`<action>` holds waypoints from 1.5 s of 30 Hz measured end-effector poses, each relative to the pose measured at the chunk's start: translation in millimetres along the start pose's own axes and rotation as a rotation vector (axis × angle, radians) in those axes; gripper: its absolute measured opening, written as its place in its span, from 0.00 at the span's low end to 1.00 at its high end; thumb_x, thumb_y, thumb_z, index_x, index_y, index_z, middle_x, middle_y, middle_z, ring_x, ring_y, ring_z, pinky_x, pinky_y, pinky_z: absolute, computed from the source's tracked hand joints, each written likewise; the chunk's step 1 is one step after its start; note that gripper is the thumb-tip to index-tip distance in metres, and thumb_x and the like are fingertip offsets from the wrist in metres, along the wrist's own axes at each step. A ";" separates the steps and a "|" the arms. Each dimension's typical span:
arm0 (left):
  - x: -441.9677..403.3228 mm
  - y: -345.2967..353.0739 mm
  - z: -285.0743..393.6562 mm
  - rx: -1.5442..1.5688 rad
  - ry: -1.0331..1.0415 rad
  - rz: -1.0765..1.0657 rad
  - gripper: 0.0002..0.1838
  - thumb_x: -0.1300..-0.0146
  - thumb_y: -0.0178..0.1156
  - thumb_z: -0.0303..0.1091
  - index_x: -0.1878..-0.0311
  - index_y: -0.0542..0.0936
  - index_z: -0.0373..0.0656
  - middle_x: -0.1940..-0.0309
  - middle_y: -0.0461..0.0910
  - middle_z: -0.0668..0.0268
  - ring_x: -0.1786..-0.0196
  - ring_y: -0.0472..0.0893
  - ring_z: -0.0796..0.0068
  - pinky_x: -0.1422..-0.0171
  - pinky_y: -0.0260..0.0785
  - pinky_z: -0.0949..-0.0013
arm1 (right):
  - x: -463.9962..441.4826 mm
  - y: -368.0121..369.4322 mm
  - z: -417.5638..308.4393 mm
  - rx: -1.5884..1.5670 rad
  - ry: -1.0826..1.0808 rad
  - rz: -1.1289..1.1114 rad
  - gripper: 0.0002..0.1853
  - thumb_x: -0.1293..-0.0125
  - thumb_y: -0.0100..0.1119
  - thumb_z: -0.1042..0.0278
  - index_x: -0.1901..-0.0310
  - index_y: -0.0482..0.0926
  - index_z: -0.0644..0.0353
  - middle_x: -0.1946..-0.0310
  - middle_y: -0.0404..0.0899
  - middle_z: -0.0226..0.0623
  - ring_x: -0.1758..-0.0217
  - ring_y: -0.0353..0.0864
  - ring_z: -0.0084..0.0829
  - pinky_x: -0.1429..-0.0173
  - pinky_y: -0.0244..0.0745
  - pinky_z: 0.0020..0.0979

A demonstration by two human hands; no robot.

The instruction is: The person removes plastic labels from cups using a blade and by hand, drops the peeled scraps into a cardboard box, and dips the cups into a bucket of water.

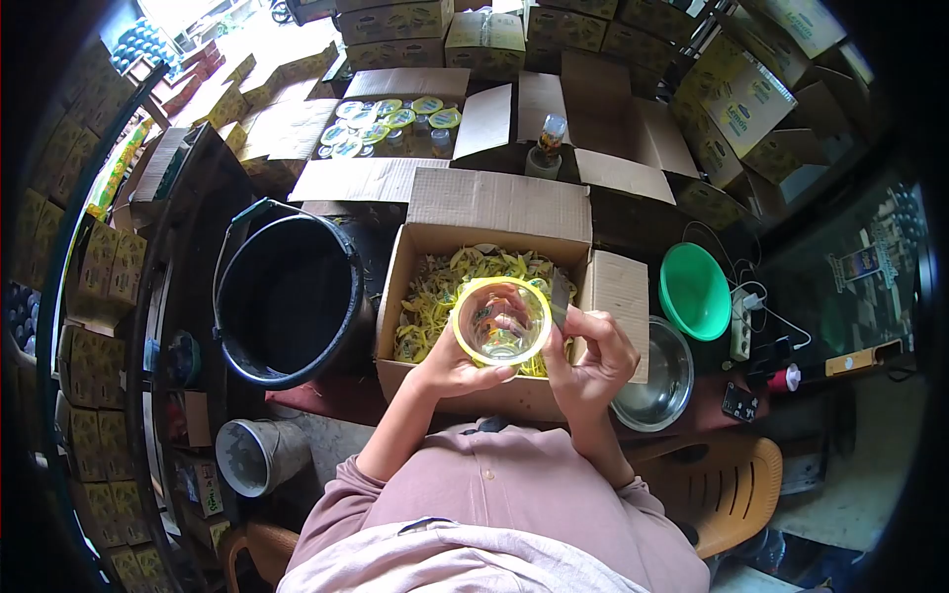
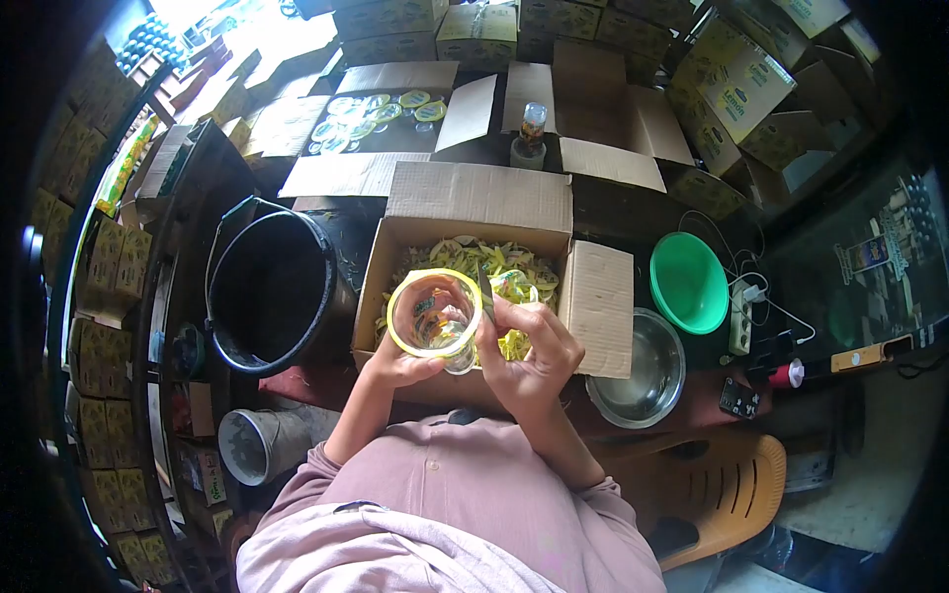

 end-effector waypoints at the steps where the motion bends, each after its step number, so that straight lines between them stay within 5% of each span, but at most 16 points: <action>1: -0.7 0.1 0.0 0.007 0.005 0.010 0.41 0.57 0.68 0.32 0.41 0.57 0.38 0.50 0.66 0.61 0.48 0.70 0.71 0.43 0.62 0.68 | 1.8 0.2 -1.0 0.000 0.001 0.008 0.12 0.56 0.62 0.84 0.67 0.78 0.64 0.80 0.76 0.36 0.79 0.76 0.24 0.72 0.72 0.23; 6: -0.6 -3.0 0.5 -0.043 0.004 0.108 0.43 0.61 0.71 0.31 0.41 0.58 0.38 0.50 0.65 0.61 0.47 0.70 0.71 0.43 0.63 0.68 | 7.8 2.1 -4.9 0.048 -0.045 0.002 0.12 0.56 0.62 0.83 0.66 0.78 0.63 0.80 0.76 0.36 0.80 0.76 0.24 0.72 0.72 0.23; 15: 3.9 -1.6 -6.1 -0.289 0.017 -0.045 0.42 0.63 0.71 0.30 0.42 0.60 0.40 0.49 0.65 0.61 0.48 0.71 0.71 0.43 0.63 0.68 | 2.4 0.4 -0.7 0.076 -0.063 -0.025 0.14 0.58 0.62 0.84 0.66 0.79 0.62 0.79 0.76 0.36 0.78 0.77 0.26 0.70 0.72 0.24; 27: 5.4 5.1 -5.0 -0.147 -0.042 -0.111 0.43 0.62 0.70 0.30 0.41 0.59 0.39 0.49 0.67 0.61 0.45 0.69 0.71 0.41 0.63 0.68 | 3.3 -0.1 2.9 0.026 -0.046 -0.047 0.15 0.59 0.62 0.85 0.66 0.79 0.62 0.79 0.76 0.35 0.78 0.76 0.26 0.72 0.72 0.23; 45: 2.7 -2.6 -13.0 -0.095 -0.012 0.138 0.40 0.54 0.67 0.29 0.39 0.54 0.37 0.45 0.60 0.58 0.41 0.64 0.68 0.37 0.57 0.65 | 5.9 5.1 -10.6 0.208 -0.183 0.026 0.14 0.56 0.64 0.83 0.64 0.78 0.60 0.77 0.77 0.35 0.77 0.77 0.27 0.72 0.74 0.26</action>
Point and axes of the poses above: each hand's wrist, its own x-axis away from the middle knuckle, its own y-axis out of the palm, z = x × y, the point moved 7 cm from there along -x, towards the middle knuckle
